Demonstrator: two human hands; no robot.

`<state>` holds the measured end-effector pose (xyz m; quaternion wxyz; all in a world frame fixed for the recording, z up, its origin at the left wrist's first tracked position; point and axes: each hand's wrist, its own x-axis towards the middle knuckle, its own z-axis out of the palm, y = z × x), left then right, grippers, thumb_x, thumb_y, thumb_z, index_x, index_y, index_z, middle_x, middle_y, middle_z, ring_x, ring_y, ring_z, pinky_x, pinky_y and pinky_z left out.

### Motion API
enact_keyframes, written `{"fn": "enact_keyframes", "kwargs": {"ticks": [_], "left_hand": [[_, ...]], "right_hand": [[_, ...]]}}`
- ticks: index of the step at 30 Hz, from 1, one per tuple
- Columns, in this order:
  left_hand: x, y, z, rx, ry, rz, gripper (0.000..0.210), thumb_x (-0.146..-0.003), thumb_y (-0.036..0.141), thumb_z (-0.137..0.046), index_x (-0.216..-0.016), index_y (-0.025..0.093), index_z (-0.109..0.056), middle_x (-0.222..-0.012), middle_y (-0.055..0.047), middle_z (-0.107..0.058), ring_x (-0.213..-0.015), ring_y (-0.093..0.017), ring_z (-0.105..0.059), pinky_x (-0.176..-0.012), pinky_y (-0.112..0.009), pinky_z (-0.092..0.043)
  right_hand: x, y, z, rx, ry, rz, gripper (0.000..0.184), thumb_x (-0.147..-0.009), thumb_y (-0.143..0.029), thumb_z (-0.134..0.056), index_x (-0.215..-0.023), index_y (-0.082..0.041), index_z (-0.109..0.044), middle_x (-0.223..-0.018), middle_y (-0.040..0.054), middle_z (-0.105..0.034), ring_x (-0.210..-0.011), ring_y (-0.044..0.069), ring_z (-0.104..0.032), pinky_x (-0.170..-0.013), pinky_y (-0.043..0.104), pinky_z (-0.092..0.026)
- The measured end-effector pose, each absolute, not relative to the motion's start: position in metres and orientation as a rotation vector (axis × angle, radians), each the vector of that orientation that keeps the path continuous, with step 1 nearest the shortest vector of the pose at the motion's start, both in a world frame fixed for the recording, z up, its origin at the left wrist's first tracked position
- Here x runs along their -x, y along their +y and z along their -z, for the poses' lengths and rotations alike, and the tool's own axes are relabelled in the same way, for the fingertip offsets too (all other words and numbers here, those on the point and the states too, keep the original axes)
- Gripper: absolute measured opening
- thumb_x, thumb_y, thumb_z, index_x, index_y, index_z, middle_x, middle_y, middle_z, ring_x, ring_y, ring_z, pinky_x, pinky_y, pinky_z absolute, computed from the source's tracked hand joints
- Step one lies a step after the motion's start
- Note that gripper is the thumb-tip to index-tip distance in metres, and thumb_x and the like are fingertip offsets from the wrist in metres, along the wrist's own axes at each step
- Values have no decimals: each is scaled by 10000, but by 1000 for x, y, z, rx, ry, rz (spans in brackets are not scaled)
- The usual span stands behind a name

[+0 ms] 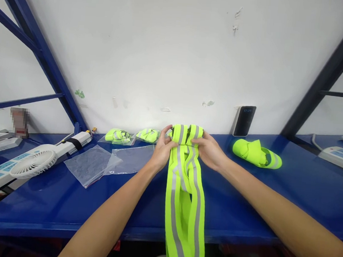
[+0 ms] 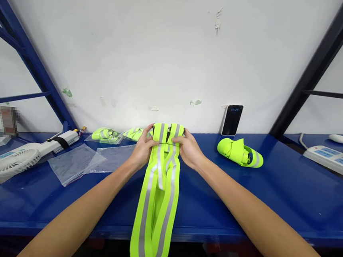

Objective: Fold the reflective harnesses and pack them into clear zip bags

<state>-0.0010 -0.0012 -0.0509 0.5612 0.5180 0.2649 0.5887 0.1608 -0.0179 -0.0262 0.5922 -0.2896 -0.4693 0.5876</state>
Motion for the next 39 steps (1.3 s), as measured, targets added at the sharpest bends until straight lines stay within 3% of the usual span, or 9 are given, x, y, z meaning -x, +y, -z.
{"fn": "enact_keyframes", "kwargs": {"ticks": [3, 7, 10, 17, 24, 29, 39], "left_hand": [[-1, 3, 55, -1239, 552, -1390, 582, -645, 103, -603, -1204, 236, -511, -982, -16, -690, -946, -215, -664, -880, -345, -499], [-3, 1, 54, -1271, 604, -1443, 389, -746, 203, -605, -1129, 235, -547, -1067, -21, -683, -1049, -225, -636, -941, -359, -479], [-2, -2, 51, -1322, 698, -1435, 343, -810, 282, -604, -1140, 229, -525, -1092, -29, -674, -1059, -228, -627, -953, -371, -469], [-5, -11, 47, -1437, 722, -1513, 309, -853, 255, -568, -1156, 215, -520, -1163, -54, -642, -1121, -232, -592, -985, -353, -442], [-7, -12, 50, -1426, 700, -1562, 297, -871, 257, -558, -1166, 236, -539, -1154, -43, -654, -1153, -236, -582, -1020, -356, -419], [-8, -8, 53, -1416, 755, -1596, 291, -858, 232, -555, -1149, 220, -559, -1161, -48, -654, -1172, -241, -567, -1046, -359, -400], [-5, -12, 50, -1434, 723, -1536, 246, -867, 237, -580, -1111, 223, -557, -1168, -40, -650, -1213, -233, -549, -1091, -359, -365]], "right_hand": [[-162, -15, 34, 734, -1282, -1130, 371, -698, -132, -619, -1032, -268, -533, -994, -19, -645, -990, 205, -609, -906, 364, -488], [-163, -14, 39, 768, -1386, -1029, 452, -748, -172, -603, -1160, -285, -455, -1003, -15, -592, -949, 196, -586, -859, 341, -479], [-164, -20, 35, 794, -1504, -919, 550, -787, -189, -590, -1282, -307, -380, -994, -6, -566, -902, 195, -564, -817, 336, -464], [-169, -28, 28, 848, -1694, -872, 478, -850, -231, -560, -1303, -294, -420, -870, -15, -512, -707, 166, -491, -653, 297, -426], [-168, -27, 30, 785, -1698, -893, 527, -852, -283, -611, -1341, -298, -414, -982, 13, -569, -826, 196, -545, -748, 316, -456], [-168, -25, 28, 825, -1676, -806, 352, -922, -370, -523, -1267, -299, -517, -1121, 21, -603, -1019, 225, -562, -914, 347, -429], [-168, -21, 31, 795, -1601, -774, 387, -884, -381, -608, -1262, -305, -585, -1202, 26, -639, -1043, 240, -608, -902, 369, -482]]}}
